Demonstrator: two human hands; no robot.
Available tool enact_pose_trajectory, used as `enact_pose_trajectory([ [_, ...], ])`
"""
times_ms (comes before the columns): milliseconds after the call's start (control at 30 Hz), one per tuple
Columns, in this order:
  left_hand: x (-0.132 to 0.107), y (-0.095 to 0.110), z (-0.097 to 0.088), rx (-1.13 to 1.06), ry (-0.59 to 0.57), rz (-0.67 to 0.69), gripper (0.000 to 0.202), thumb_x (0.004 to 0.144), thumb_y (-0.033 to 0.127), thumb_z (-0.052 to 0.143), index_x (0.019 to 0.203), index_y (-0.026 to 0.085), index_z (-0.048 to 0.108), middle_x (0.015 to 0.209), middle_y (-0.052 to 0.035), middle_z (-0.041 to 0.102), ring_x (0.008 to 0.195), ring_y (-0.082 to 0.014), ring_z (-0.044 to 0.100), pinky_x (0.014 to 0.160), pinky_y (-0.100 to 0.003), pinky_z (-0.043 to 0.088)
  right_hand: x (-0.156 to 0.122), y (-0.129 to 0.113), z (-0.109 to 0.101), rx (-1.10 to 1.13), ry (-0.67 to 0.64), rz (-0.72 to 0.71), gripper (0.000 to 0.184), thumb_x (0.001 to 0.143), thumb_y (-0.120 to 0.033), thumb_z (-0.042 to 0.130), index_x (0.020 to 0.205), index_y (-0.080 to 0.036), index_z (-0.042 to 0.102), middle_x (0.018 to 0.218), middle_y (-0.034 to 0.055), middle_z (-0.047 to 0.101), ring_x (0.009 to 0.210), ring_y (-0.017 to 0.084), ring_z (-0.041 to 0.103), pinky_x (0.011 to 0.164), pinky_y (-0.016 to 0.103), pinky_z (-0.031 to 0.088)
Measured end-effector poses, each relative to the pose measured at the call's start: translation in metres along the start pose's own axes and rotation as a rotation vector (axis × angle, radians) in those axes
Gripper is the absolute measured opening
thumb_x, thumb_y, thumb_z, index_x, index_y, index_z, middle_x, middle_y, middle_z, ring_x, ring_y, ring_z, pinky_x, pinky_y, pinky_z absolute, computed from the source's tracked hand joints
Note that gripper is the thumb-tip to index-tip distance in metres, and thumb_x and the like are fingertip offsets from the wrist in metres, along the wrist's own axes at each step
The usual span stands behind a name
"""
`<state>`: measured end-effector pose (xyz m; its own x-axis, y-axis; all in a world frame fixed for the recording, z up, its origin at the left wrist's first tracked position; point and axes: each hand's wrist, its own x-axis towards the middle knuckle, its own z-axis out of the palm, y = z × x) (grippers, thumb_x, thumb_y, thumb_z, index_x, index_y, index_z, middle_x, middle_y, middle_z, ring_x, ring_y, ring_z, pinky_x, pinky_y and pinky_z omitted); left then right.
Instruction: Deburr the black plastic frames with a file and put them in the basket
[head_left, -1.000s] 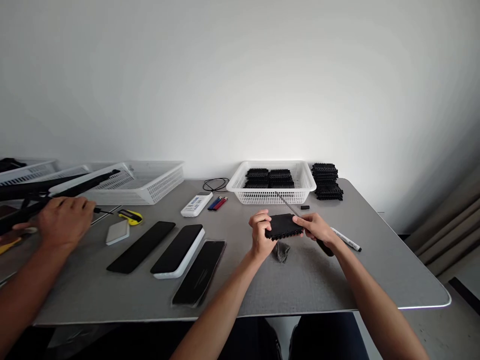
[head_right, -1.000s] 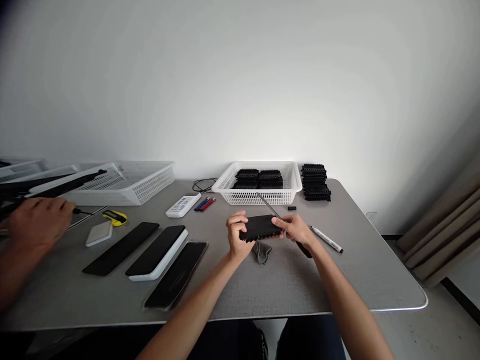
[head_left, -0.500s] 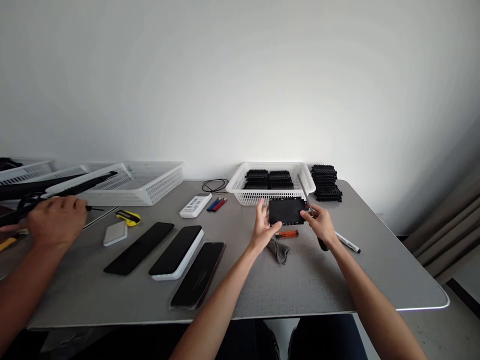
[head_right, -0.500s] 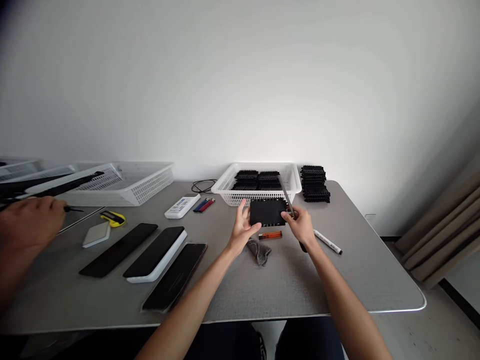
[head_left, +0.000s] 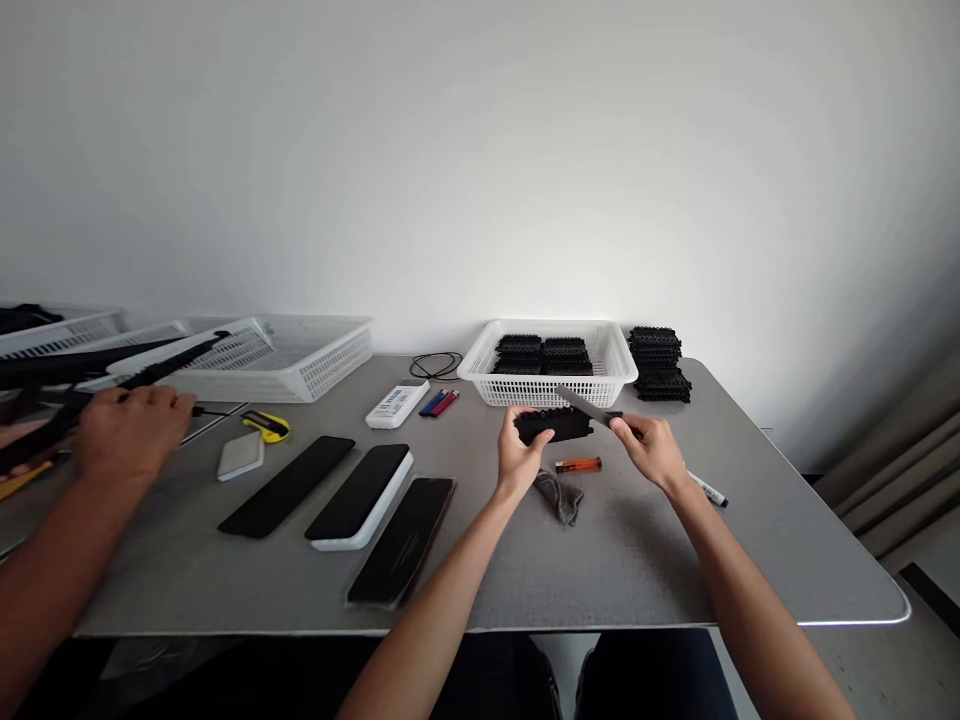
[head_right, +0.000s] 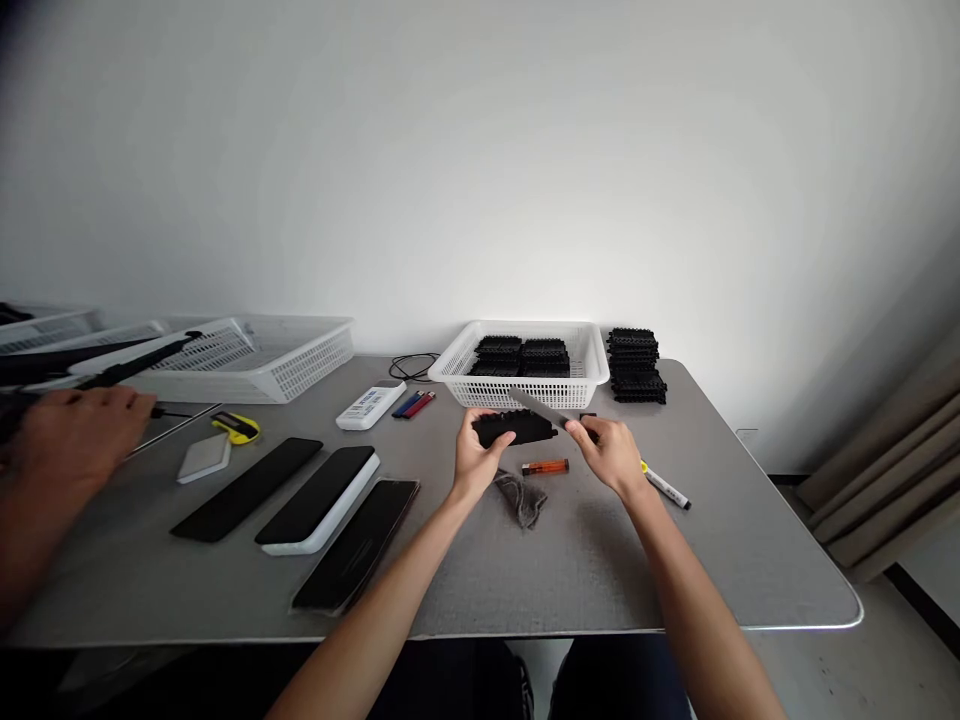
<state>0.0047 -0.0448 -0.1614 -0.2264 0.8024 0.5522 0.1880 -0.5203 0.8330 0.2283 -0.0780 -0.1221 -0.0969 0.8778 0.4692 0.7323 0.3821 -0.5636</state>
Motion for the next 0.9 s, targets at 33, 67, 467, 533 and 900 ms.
enact_pose_trajectory([
  [33, 0.0002, 0.0008, -0.0007, 0.013, -0.002, 0.013, 0.034, 0.067, 0.018, 0.073, 0.094, 0.021, 0.054, 0.088, -0.0019, 0.063, 0.084, -0.0202, 0.061, 0.080, -0.034, 0.049, -0.0002, 0.0000, -0.0011, -0.052, -0.020, -0.009, 0.066, 0.092, -0.070, 0.031, 0.054, -0.020, 0.048, 0.049, 0.0002, 0.044, 0.049, 0.013, 0.037, 0.052, 0.028, 0.023],
  [67, 0.0001, 0.0016, -0.0013, 0.022, -0.010, 0.027, 0.032, 0.067, 0.017, 0.073, 0.093, 0.021, 0.054, 0.087, -0.0016, 0.062, 0.082, -0.0197, 0.061, 0.078, -0.033, 0.049, -0.0005, -0.0002, -0.0019, -0.099, -0.039, -0.008, 0.067, 0.092, -0.071, 0.030, 0.052, -0.020, 0.048, 0.049, 0.0004, 0.044, 0.048, 0.013, 0.037, 0.052, 0.028, 0.022],
  [467, -0.0038, 0.0093, -0.0046, 0.119, -0.183, 0.192, 0.020, 0.073, 0.016, 0.066, 0.088, 0.022, 0.055, 0.084, -0.0017, 0.063, 0.080, -0.0188, 0.062, 0.075, -0.032, 0.049, -0.0012, 0.0000, -0.0068, -0.357, -0.048, -0.006, 0.071, 0.086, -0.078, 0.033, 0.052, -0.021, 0.058, 0.055, 0.0067, 0.061, 0.053, 0.017, 0.053, 0.055, 0.030, 0.020],
  [533, -0.0029, 0.0081, -0.0058, 0.118, -0.189, 0.187, 0.020, 0.073, 0.017, 0.067, 0.088, 0.022, 0.054, 0.084, -0.0015, 0.063, 0.079, -0.0184, 0.062, 0.074, -0.031, 0.049, -0.0008, 0.0020, -0.0084, -0.364, -0.052, 0.003, 0.071, 0.086, -0.079, 0.033, 0.051, -0.022, 0.058, 0.054, 0.0068, 0.060, 0.053, 0.018, 0.052, 0.054, 0.030, 0.020],
  [900, 0.0005, 0.0059, -0.0094, 0.130, -0.204, 0.169, 0.022, 0.074, 0.021, 0.069, 0.089, 0.022, 0.054, 0.085, -0.0024, 0.064, 0.080, -0.0194, 0.062, 0.075, -0.033, 0.049, 0.0007, 0.0051, -0.0070, -0.333, -0.058, 0.008, 0.072, 0.085, -0.080, 0.032, 0.050, -0.022, 0.057, 0.052, 0.0067, 0.058, 0.051, 0.018, 0.051, 0.054, 0.029, 0.021],
])
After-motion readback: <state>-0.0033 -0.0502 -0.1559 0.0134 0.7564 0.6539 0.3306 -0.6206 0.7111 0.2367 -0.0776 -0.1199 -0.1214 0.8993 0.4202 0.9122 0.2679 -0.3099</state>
